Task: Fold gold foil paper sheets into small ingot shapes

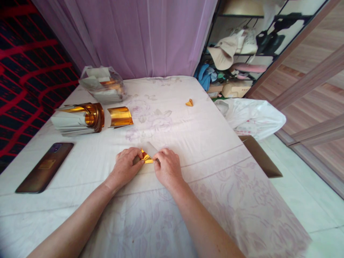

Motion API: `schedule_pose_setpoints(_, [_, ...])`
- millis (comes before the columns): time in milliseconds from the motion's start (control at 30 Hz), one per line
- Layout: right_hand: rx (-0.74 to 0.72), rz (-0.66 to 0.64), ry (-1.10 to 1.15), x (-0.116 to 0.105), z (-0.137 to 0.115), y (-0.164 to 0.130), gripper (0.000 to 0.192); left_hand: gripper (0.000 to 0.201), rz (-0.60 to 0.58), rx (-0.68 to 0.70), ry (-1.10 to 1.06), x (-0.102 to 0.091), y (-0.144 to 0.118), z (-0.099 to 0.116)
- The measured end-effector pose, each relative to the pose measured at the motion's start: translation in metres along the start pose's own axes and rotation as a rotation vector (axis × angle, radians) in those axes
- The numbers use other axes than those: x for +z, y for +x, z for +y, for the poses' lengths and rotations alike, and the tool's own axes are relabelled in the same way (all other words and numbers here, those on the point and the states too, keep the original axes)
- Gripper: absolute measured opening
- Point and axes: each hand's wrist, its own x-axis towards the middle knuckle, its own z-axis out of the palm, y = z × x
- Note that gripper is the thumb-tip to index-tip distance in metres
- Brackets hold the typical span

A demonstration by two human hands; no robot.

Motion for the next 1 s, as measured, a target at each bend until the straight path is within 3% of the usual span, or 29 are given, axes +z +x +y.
schedule_pose_setpoints(233, [-0.018, 0.008, -0.006, -0.001, 0.001, -0.001, 0.020, 0.005, -0.004, 0.023, -0.039, -0.002, -0.001, -0.002])
schedule_pose_setpoints(367, [-0.018, 0.063, -0.061, 0.002, -0.006, -0.003, 0.005, 0.005, -0.002, 0.007, -0.019, -0.001, -0.001, -0.001])
schedule_pose_setpoints(467, [0.014, 0.080, -0.142, 0.005, -0.010, -0.003, 0.011, 0.004, -0.001, 0.011, -0.012, -0.001, 0.000, -0.001])
schedule_pose_setpoints(600, [0.029, 0.072, -0.141, 0.006, -0.010, -0.002, 0.004, 0.004, -0.002, 0.015, -0.014, -0.002, 0.000, -0.001])
schedule_pose_setpoints(833, [-0.091, 0.048, -0.130, 0.001, -0.009, -0.007, 0.017, 0.013, -0.011, 0.050, -0.042, -0.003, -0.002, -0.006])
schedule_pose_setpoints(1000, [-0.146, 0.030, -0.188, -0.002, -0.011, -0.009, 0.027, 0.029, 0.083, 0.171, -0.105, 0.000, -0.003, -0.018])
